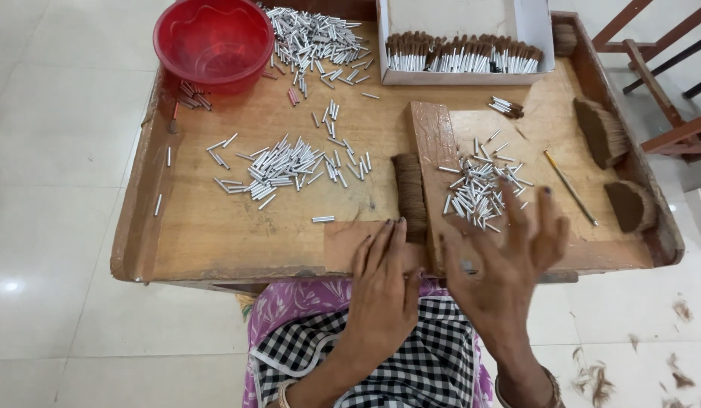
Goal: Assembling small paintbrushes by manually inserting bundles of bristles into metal ferrules at a workbench.
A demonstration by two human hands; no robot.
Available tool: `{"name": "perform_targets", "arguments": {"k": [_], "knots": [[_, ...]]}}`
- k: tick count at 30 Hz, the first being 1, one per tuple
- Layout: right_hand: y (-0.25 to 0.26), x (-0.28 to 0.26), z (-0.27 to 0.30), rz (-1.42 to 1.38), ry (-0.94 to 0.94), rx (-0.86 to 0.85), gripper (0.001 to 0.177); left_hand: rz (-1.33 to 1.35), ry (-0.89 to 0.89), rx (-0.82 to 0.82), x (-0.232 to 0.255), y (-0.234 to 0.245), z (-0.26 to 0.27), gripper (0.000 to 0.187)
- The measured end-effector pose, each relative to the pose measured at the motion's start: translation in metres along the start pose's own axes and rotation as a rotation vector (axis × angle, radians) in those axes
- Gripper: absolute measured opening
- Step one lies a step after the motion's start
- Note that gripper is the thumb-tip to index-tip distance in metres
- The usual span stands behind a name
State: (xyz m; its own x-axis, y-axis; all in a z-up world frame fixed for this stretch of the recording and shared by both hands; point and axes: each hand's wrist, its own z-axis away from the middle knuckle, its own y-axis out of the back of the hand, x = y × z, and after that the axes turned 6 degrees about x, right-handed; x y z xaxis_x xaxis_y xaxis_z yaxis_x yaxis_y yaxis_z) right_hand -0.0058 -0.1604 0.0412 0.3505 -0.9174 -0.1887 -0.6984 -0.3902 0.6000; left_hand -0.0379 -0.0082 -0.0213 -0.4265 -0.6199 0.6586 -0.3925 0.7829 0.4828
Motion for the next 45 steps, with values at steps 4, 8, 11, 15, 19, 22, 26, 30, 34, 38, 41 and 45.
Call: {"name": "perform_targets", "arguments": {"k": [4, 8, 11, 15, 19, 22, 26, 30, 34, 38, 41, 45], "knots": [[-0.022, -0.008, -0.003, -0.042, 0.055, -0.23, 0.012, 0.023, 0.036, -0.05, 0.003, 0.002, -0.006, 0.061], [-0.03, -0.011, -0.008, -0.002, 0.093, -0.305, 0.011, -0.056, 0.113, -0.013, 0.001, 0.006, -0.023, 0.049], [-0.03, -0.007, -0.011, -0.011, 0.101, -0.32, 0.01, -0.124, 0.085, -0.003, -0.005, -0.002, -0.032, 0.037], [-0.027, -0.006, -0.01, -0.118, 0.099, -0.287, 0.013, -0.188, 0.089, -0.033, -0.011, -0.01, -0.039, 0.026], [-0.016, -0.008, -0.007, -0.133, 0.077, -0.263, 0.01, -0.198, 0.099, -0.052, -0.01, -0.005, -0.043, 0.024], [0.002, -0.01, 0.0, -0.162, 0.056, -0.19, 0.018, -0.149, 0.061, 0.006, -0.001, 0.006, -0.044, 0.025], [0.017, -0.015, 0.009, -0.065, 0.091, -0.091, 0.017, 0.061, 0.043, 0.009, 0.018, 0.024, -0.044, 0.022], [0.027, -0.025, 0.001, 0.013, 0.129, -0.081, 0.015, 0.097, 0.021, 0.016, 0.018, 0.024, -0.037, 0.017], [0.029, -0.028, -0.01, -0.2, 0.027, -0.149, 0.037, 0.095, 0.026, 0.062, 0.019, 0.029, -0.031, 0.017], [0.012, -0.016, 0.012, -0.638, -0.218, -0.148, 0.029, 0.18, 0.034, 0.06, 0.022, 0.037, -0.028, 0.022], [0.011, -0.019, 0.013, -0.683, -0.203, -0.08, 0.03, 0.33, 0.122, 0.022, 0.015, 0.043, -0.027, 0.027], [0.014, -0.023, 0.009, -0.554, -0.057, -0.047, 0.026, 0.582, 0.343, -0.083, 0.006, 0.045, -0.026, 0.025]]}}
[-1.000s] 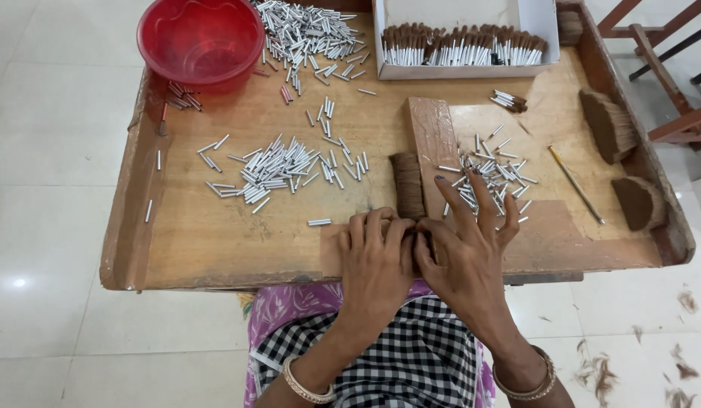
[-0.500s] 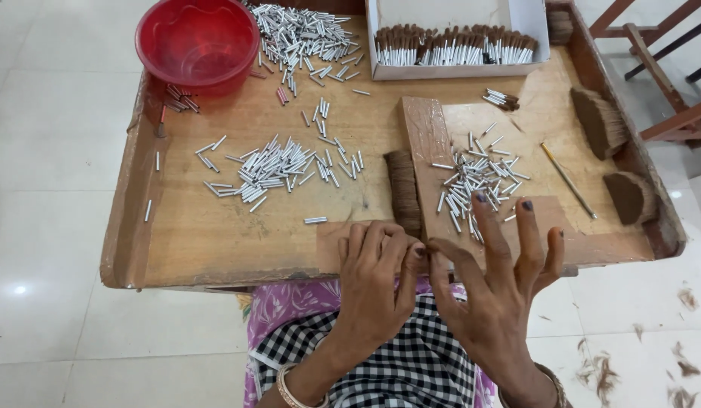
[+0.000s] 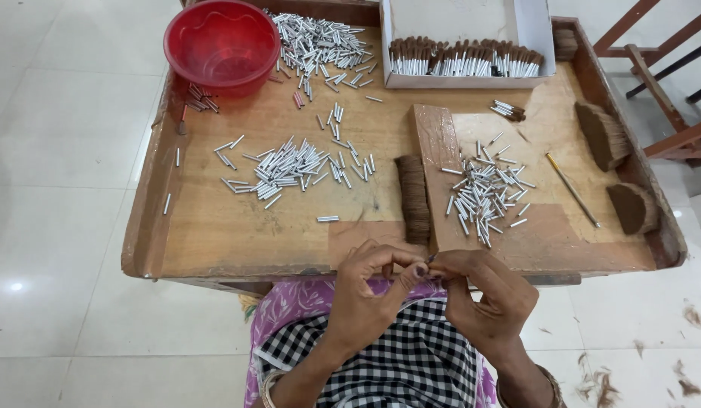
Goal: Assembling small paintbrushes by manually inserting bundles of bristles into metal ferrules at a workbench.
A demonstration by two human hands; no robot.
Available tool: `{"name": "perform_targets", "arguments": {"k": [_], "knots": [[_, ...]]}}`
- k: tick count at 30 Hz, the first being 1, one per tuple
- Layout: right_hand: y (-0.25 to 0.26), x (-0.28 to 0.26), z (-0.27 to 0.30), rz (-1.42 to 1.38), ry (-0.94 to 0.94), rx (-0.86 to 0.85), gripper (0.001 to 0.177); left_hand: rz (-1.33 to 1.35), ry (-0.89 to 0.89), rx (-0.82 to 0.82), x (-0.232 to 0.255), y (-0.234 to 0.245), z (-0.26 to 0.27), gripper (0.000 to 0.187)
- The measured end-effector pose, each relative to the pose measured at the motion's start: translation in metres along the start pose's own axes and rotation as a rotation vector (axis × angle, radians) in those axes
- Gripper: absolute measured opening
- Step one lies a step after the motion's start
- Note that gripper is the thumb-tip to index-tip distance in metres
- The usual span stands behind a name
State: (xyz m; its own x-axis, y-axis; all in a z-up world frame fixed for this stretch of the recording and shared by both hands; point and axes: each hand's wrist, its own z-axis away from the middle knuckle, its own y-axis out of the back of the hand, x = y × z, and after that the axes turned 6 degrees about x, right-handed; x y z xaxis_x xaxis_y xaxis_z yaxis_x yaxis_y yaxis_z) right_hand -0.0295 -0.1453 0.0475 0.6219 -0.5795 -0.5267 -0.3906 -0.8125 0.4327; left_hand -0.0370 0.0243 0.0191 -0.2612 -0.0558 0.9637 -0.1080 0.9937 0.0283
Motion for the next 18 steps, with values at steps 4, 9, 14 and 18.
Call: {"name": "perform_targets", "arguments": {"k": [4, 9, 14, 18], "knots": [[-0.005, 0.005, 0.001, -0.256, -0.133, -0.129, 0.027, 0.092, 0.123, 0.017, -0.01, 0.002, 0.004, 0.018], [-0.022, 0.015, 0.008, -0.093, -0.063, -0.032, 0.033, -0.408, -0.242, 0.234, -0.008, 0.021, -0.001, 0.009], [-0.028, 0.012, 0.007, -0.078, -0.042, -0.025, 0.028, -0.977, -0.263, 0.463, -0.024, 0.049, -0.03, 0.011], [-0.031, 0.014, 0.011, -0.224, -0.134, -0.012, 0.023, -1.086, -0.273, 0.398, -0.035, 0.051, -0.033, 0.019]]}}
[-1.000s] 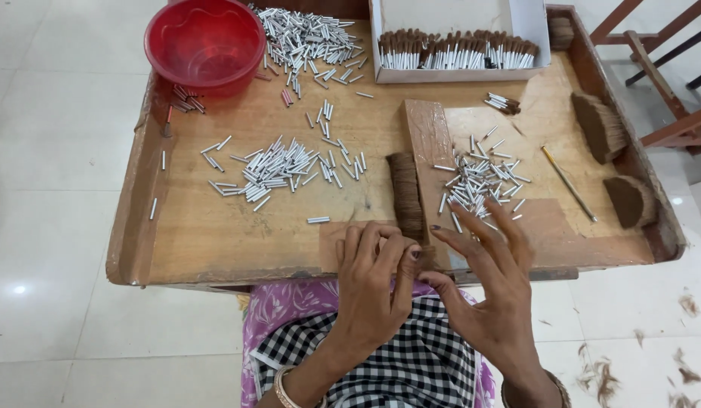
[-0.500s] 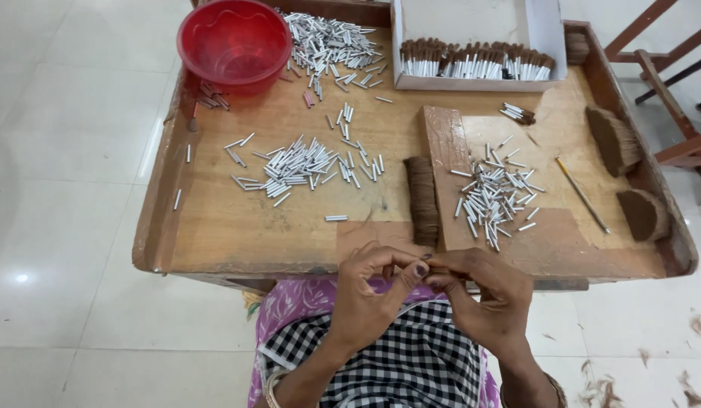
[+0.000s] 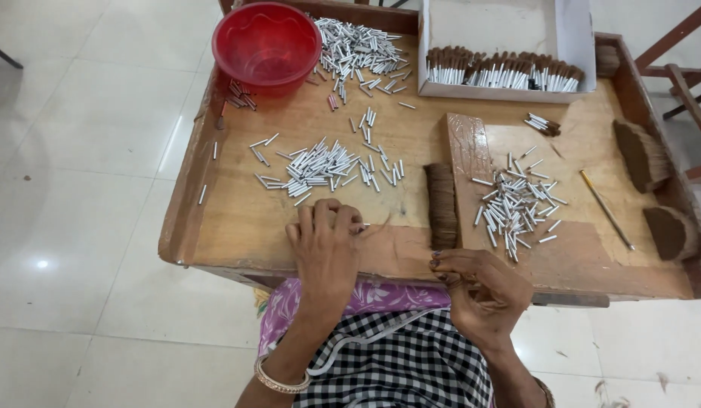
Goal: Assembling small paintbrushes by manually inserting bundles of bristles into metal ferrules at a workbench.
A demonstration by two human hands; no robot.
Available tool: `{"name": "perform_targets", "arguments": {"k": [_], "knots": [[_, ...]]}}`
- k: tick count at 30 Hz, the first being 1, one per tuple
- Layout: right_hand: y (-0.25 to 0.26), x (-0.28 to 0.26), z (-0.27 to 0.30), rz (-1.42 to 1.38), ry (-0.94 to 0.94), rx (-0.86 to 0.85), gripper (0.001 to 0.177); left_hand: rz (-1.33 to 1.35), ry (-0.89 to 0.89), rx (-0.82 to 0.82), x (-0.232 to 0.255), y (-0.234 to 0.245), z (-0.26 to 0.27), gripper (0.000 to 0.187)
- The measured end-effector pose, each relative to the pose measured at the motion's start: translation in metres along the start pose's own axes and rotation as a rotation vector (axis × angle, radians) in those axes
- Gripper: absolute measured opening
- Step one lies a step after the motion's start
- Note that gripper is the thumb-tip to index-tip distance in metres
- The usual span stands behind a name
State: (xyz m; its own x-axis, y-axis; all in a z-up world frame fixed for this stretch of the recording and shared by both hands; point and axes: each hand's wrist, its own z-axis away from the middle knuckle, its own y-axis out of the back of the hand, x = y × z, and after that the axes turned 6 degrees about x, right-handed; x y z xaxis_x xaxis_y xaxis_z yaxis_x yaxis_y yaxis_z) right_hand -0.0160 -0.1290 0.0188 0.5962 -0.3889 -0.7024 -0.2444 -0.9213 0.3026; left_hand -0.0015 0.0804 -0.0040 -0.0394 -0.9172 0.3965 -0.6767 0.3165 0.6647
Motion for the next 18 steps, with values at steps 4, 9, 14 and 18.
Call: {"name": "perform_targets", "arguments": {"k": [4, 9, 14, 18], "knots": [[0.0, 0.005, 0.003, -0.059, -0.044, -0.008, 0.023, 0.374, -0.031, 0.0, 0.023, -0.003, 0.023, 0.013], [0.002, 0.01, 0.009, -0.223, -0.047, 0.047, 0.016, 0.85, 0.083, -0.124, 0.05, 0.015, 0.029, 0.008], [0.006, -0.001, 0.007, -0.088, -0.021, 0.069, 0.02, 0.853, 0.073, -0.139, 0.053, 0.016, 0.03, 0.007], [0.006, -0.021, 0.0, 0.238, 0.177, 0.092, 0.026, 0.728, 0.016, -0.076, 0.054, 0.018, 0.031, 0.008]]}}
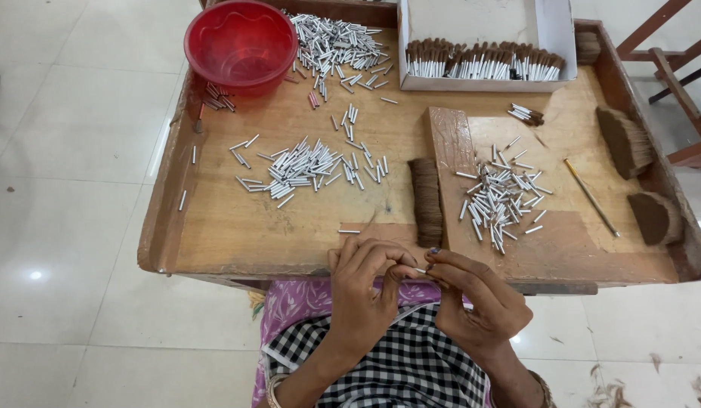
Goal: Assembling small paintbrushes by manually inserting bundles of bristles into metal ferrules at a workbench.
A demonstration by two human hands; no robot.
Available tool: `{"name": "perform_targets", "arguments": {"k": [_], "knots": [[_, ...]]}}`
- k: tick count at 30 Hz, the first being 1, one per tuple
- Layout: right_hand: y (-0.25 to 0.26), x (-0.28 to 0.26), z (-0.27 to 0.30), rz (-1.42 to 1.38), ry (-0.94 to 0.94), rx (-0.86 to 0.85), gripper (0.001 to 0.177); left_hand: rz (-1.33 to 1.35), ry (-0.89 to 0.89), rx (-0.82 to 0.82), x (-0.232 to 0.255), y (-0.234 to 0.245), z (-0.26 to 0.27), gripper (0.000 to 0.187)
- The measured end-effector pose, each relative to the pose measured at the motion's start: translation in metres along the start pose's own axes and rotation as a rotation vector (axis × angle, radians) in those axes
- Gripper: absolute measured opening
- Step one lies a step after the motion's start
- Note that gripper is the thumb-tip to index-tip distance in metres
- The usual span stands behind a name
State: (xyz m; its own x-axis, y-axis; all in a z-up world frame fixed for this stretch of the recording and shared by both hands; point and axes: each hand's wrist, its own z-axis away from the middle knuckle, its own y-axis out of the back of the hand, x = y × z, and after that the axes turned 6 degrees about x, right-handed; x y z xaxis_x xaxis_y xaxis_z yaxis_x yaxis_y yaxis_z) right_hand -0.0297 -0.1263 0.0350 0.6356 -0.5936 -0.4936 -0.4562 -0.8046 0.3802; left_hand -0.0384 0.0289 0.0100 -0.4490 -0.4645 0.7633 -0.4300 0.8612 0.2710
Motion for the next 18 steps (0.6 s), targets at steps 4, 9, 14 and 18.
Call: {"name": "perform_targets", "arguments": {"k": [4, 9, 14, 18], "knots": [[0.004, -0.0034, -0.0065, 0.055, 0.107, -0.009, 0.027, -0.118, -0.031, 0.052, 0.0038, 0.0, 0.0013, 0.008], [0.0061, -0.0024, -0.0111, -0.049, 0.028, -0.136, 0.028, -0.2, -0.072, 0.109, 0.0043, 0.0002, 0.0022, 0.008], [0.0032, -0.0036, -0.0067, -0.058, 0.095, -0.144, 0.028, -0.197, -0.076, 0.105, 0.0041, 0.0001, 0.0038, 0.011], [0.0005, -0.0023, -0.0046, -0.13, 0.025, -0.174, 0.032, -0.233, -0.079, 0.125, 0.0021, 0.0016, 0.0051, 0.012]]}}
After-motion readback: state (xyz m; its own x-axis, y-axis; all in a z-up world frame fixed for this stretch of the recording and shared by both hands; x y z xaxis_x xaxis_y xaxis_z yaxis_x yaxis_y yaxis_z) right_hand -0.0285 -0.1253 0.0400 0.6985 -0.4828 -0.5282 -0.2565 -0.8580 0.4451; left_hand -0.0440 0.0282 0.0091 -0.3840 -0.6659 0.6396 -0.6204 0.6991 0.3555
